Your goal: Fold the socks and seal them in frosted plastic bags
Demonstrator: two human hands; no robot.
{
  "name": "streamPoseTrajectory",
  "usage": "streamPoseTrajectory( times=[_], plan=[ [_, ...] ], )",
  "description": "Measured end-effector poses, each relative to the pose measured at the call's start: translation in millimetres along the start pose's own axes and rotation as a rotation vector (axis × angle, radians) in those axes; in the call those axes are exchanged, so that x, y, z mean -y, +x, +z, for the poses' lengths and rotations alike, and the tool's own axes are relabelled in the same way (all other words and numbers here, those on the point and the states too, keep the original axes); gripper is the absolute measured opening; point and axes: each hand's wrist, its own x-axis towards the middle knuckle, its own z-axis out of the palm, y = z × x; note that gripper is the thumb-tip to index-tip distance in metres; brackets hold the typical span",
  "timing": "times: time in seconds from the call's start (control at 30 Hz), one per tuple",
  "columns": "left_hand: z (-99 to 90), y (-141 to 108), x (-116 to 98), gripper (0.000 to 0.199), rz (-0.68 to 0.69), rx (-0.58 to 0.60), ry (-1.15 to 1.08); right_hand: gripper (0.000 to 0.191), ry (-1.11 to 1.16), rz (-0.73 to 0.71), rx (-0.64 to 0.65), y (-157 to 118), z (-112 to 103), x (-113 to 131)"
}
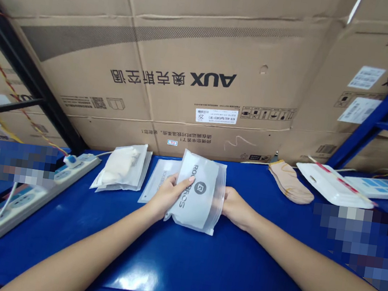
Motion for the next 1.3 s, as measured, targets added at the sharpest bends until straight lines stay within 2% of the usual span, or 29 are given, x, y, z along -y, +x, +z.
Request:
streamPoseTrajectory(
  times=[0.13, 0.27, 0.33, 0.5, 0.57, 0.63, 0.7, 0.77, 0.83, 1.03, 1.2, 1.3],
  plan=[
    [5.7, -6, 4, 0.052, 0.101, -0.01, 0.002, 0.048, -0.038, -0.12, -0.061, -4, 9, -3],
    [12.3, -15, 9, 0.062, 0.088, 0.048, 0.001, 0.044, -0.108, -0.26, -0.106, -6, 10, -5],
    [12.6, -16, 10, 0.064, 0.055, 0.069, 0.003, 0.046, -0.177, -0.304, -0.03, -5, 7, -3],
    [9.9, -12, 11, 0.051, -0.019, 0.096, -0.029, 0.056, -0.403, -0.307, 0.34, -2, -1, 4],
    [10.0, -10, 12, 0.05, -0.044, 0.09, -0.069, 0.055, -0.419, -0.268, 0.378, -1, -5, 6],
    [10.6, -9, 14, 0.049, -0.062, 0.093, -0.108, 0.053, -0.376, -0.203, 0.337, 0, -9, 6],
    [11.3, -10, 16, 0.048, -0.063, 0.124, -0.125, 0.051, -0.299, -0.155, 0.219, 1, -13, 5],
    [12.0, -12, 18, 0.047, -0.052, 0.167, -0.118, 0.05, -0.242, -0.157, 0.071, 3, -16, 3],
    [13.2, -14, 19, 0.048, -0.039, 0.191, -0.097, 0.049, -0.223, -0.189, -0.021, 4, -15, 0],
    [15.7, -15, 16, 0.046, -0.159, 0.199, -0.15, 0.048, -0.254, -0.239, 0.155, 5, -3, -5],
    [11.0, -8, 7, 0.041, -0.094, 0.105, -0.207, 0.045, -0.282, -0.192, -0.03, 3, -4, 3],
    [13.4, -13, 9, 0.041, -0.066, 0.146, -0.146, 0.046, -0.286, -0.206, -0.024, 4, -4, 7]
  ],
)
